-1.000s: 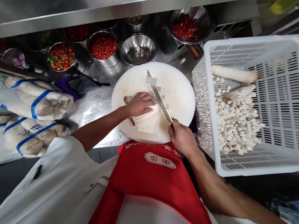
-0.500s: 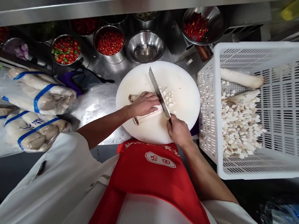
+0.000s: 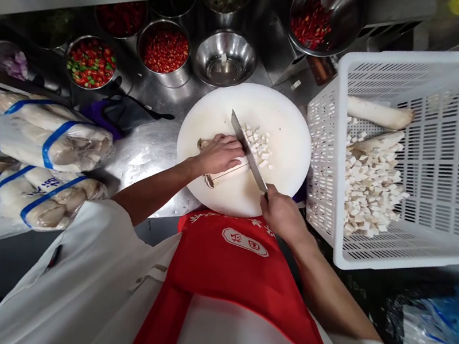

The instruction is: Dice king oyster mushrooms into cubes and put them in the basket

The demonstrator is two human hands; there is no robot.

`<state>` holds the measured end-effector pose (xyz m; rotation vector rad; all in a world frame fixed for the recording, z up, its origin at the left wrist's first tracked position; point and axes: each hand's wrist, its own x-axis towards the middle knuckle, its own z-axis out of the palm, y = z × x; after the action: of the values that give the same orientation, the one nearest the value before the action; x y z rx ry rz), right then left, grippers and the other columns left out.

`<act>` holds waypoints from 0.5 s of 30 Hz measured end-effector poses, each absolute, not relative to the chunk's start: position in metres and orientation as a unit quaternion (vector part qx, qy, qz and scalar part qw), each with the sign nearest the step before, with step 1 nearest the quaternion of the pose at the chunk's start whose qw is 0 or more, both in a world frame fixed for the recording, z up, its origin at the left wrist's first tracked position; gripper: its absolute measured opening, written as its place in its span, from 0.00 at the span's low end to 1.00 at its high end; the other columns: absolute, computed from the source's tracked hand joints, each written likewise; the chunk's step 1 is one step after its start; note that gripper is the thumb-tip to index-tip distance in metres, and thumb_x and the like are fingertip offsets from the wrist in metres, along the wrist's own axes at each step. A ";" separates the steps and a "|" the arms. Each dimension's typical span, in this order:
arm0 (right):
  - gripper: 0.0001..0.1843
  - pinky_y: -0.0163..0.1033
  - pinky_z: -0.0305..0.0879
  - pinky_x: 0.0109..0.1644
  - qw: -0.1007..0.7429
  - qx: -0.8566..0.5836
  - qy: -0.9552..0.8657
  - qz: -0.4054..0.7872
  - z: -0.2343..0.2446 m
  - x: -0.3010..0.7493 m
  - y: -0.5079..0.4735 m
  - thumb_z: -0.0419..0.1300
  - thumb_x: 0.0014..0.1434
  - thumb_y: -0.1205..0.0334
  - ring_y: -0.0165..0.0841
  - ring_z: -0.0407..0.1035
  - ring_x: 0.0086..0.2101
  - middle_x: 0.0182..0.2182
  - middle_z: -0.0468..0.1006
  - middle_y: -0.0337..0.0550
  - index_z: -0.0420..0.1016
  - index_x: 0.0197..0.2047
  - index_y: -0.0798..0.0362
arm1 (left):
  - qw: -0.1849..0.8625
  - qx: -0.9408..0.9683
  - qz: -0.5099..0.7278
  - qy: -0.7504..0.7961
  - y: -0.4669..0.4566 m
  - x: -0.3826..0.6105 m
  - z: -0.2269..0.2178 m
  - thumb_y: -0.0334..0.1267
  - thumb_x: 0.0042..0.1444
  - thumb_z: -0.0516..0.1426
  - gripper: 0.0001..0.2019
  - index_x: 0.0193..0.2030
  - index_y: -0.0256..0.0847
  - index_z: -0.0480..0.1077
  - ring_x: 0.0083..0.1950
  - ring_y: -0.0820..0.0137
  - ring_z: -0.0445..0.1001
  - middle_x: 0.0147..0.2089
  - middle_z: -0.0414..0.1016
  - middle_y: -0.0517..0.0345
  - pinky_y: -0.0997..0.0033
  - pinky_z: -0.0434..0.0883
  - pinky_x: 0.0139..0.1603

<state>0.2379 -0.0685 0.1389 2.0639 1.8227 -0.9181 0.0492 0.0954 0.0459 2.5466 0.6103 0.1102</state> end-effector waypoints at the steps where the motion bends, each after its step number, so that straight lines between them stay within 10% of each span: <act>1: 0.15 0.40 0.57 0.34 0.115 0.711 0.620 -0.311 0.129 0.235 -0.062 0.46 0.68 0.62 0.43 0.76 0.35 0.34 0.82 0.52 0.66 0.53 0.58 | 0.254 0.940 0.042 0.224 0.095 0.049 0.046 0.43 0.65 0.53 0.12 0.51 0.47 0.71 0.60 0.57 0.63 0.53 0.73 0.54 0.52 0.56 0.60; 15: 0.12 0.39 0.55 0.33 0.097 0.688 0.645 -0.317 0.167 0.239 -0.090 0.47 0.68 0.60 0.41 0.75 0.33 0.31 0.80 0.48 0.68 0.46 0.55 | 0.230 0.947 0.043 0.221 0.094 0.036 0.045 0.43 0.65 0.54 0.10 0.49 0.47 0.72 0.58 0.59 0.65 0.52 0.74 0.56 0.54 0.57 0.58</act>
<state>0.2393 -0.0897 0.1670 2.0379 1.9112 -0.9379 0.0364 0.0935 0.0450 2.6054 0.6069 0.1196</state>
